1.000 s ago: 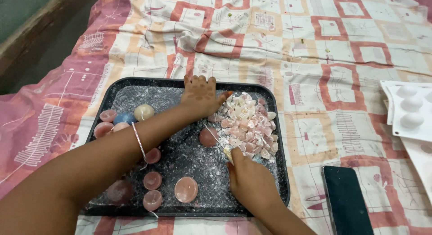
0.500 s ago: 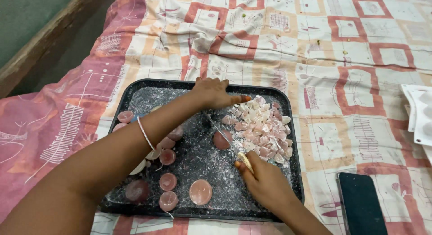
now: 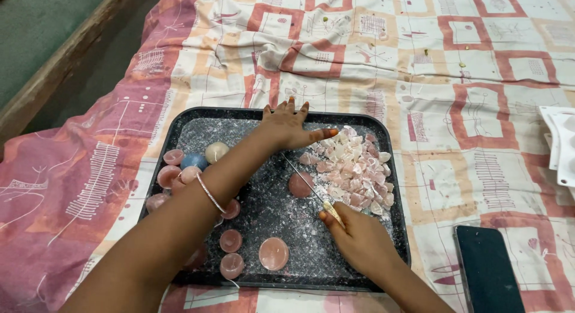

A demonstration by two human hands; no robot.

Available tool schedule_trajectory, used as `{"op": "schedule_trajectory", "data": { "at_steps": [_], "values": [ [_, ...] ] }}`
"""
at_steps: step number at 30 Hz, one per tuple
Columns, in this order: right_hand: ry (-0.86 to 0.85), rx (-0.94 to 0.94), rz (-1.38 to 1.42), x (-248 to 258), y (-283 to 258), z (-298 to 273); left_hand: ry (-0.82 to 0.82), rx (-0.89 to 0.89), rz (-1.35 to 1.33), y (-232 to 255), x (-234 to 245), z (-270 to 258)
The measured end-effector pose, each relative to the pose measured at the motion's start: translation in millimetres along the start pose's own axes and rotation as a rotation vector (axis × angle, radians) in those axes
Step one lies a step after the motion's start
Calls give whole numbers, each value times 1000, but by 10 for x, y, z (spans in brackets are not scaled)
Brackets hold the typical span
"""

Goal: Scraping wax from finished candle pieces on a tray using a knife.

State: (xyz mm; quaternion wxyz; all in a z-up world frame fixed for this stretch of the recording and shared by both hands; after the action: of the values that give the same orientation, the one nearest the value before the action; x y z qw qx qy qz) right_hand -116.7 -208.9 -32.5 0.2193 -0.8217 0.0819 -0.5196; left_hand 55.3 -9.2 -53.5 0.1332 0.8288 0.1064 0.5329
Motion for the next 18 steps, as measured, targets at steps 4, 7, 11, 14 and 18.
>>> {"op": "schedule_trajectory", "data": {
  "at_steps": [4,7,11,14,18],
  "values": [
    [17,-9,10,7,-9,15,40,-7,18,22,11,-65],
    [38,20,27,-16,37,18,42,-2,25,44,16,-128],
    [18,15,40,28,10,33,51,-5,33,70,44,-213],
    [-38,-20,70,27,19,41,116,-21,-18,92,76,-282],
    [-22,16,42,-39,71,54,146,-11,-100,130,108,-290]
  ]
}}
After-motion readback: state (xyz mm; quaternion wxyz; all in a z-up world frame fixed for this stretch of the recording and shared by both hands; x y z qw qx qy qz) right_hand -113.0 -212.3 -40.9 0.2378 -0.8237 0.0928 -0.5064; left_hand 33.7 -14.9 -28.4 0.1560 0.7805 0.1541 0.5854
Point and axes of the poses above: each hand's wrist, its own z-axis towards the middle knuckle, its own x-axis out of the back of the hand, y = z × x, the point moved 2 cm from there along z, towards the middle knuckle, and after that the axes turned 7 degrees about -z, right-handed, at the moved point
